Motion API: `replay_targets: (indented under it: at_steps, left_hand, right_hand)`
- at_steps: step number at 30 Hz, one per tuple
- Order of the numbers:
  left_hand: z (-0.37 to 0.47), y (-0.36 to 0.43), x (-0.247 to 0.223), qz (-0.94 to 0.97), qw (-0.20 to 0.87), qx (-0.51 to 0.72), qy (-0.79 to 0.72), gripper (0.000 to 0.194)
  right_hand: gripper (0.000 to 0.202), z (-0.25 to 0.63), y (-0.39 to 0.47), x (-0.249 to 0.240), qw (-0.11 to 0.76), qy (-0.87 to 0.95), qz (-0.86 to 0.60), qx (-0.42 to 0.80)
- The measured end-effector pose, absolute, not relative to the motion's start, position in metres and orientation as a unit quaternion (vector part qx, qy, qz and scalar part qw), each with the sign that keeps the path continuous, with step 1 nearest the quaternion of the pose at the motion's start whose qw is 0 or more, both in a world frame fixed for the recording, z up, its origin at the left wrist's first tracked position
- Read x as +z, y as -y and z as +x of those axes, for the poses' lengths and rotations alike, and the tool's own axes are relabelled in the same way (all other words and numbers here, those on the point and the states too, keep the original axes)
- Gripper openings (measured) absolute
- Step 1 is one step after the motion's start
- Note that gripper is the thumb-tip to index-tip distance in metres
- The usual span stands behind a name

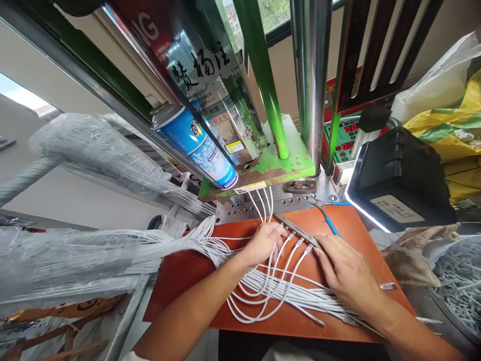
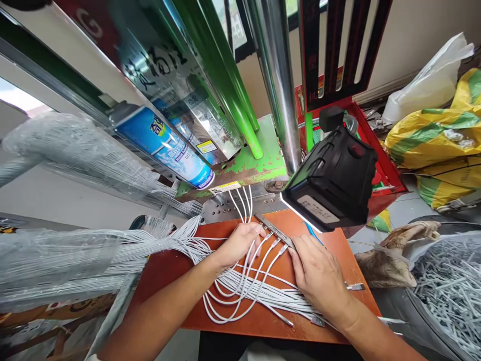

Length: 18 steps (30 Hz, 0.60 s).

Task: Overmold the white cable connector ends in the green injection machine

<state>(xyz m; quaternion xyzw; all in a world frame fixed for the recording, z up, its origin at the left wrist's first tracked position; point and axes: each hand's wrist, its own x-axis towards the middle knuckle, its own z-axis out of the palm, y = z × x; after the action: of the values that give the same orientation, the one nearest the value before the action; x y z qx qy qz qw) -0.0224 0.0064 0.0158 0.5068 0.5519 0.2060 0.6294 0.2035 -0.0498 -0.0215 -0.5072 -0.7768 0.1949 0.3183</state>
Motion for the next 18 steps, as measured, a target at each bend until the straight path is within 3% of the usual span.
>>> replay_targets:
  at_steps: [5, 12, 18]
  left_hand:
    - [-0.029, -0.007, 0.007, 0.501, 0.592, 0.223, -0.591, 0.037]
    - [-0.025, -0.010, 0.002, 0.512, 0.590, 0.225, -0.583, 0.041]
    - [-0.026, -0.005, 0.009, 0.522, 0.590, 0.214, -0.578, 0.040]
  right_hand:
    - [0.024, 0.203, 0.050, -0.022, 0.318, 0.780, -0.504, 0.189]
    - [0.024, 0.204, 0.050, -0.021, 0.306, 0.792, -0.487, 0.203]
    - [0.024, 0.202, 0.050, -0.019, 0.348, 0.756, -0.521, 0.191]
